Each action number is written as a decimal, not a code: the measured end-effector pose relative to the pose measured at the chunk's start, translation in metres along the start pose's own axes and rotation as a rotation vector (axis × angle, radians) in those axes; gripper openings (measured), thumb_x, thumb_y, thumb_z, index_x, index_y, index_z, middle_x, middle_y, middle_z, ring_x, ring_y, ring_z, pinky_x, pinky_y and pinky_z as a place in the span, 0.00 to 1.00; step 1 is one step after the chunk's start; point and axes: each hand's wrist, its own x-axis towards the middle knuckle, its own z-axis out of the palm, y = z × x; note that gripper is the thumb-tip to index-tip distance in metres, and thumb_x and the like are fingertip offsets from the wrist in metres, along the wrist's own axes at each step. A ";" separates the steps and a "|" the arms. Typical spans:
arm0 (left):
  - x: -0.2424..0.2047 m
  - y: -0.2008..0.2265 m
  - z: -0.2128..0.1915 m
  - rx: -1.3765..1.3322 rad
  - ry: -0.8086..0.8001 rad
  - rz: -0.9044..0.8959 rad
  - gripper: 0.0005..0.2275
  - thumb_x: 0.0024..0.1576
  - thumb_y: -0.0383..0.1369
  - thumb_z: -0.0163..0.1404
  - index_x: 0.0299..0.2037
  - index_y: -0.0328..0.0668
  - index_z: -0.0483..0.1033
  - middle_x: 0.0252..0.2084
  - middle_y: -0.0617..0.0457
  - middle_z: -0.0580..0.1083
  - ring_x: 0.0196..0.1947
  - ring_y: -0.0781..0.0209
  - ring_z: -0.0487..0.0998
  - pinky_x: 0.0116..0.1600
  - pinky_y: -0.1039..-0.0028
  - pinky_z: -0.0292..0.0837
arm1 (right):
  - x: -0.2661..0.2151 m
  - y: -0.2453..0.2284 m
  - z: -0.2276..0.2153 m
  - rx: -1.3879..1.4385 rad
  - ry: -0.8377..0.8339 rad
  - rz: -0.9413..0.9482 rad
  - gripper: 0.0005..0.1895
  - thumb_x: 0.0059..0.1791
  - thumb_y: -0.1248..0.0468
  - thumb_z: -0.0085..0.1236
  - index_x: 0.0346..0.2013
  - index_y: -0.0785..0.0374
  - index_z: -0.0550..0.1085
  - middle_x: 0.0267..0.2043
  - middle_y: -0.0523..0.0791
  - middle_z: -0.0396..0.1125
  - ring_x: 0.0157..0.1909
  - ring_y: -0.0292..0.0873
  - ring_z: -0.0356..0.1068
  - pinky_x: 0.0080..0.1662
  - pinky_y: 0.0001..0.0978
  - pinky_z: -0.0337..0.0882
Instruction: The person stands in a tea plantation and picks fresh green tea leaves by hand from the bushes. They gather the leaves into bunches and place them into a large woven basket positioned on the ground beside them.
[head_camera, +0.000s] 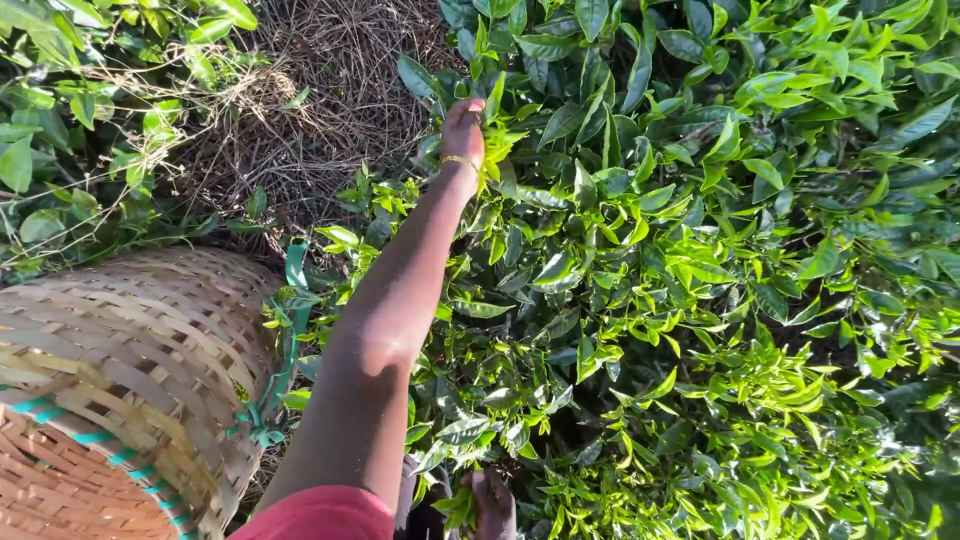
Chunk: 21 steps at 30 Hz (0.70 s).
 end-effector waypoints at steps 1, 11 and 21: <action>-0.023 0.026 0.018 -0.007 0.001 0.005 0.05 0.56 0.22 0.52 0.35 0.41 0.80 0.44 0.48 0.78 0.49 0.55 0.75 0.64 0.63 0.63 | 0.004 0.003 -0.002 -0.006 -0.002 -0.005 0.19 0.46 0.52 0.61 0.31 0.68 0.79 0.28 0.53 0.75 0.24 0.51 0.73 0.25 0.47 0.79; -0.214 0.119 -0.016 0.921 -0.277 0.080 0.15 0.66 0.33 0.48 0.24 0.45 0.73 0.14 0.63 0.66 0.10 0.77 0.62 0.13 0.85 0.55 | 0.013 0.010 -0.010 -0.176 0.216 0.128 0.19 0.48 0.54 0.62 0.30 0.71 0.84 0.24 0.53 0.74 0.25 0.51 0.71 0.30 0.40 0.71; -0.280 0.257 -0.173 1.105 0.071 0.746 0.16 0.63 0.21 0.50 0.21 0.43 0.68 0.17 0.59 0.66 0.15 0.70 0.62 0.20 0.76 0.58 | -0.042 -0.076 0.031 -0.283 0.204 0.194 0.16 0.53 0.53 0.53 0.39 0.61 0.81 0.38 0.51 0.79 0.36 0.52 0.76 0.30 0.43 0.71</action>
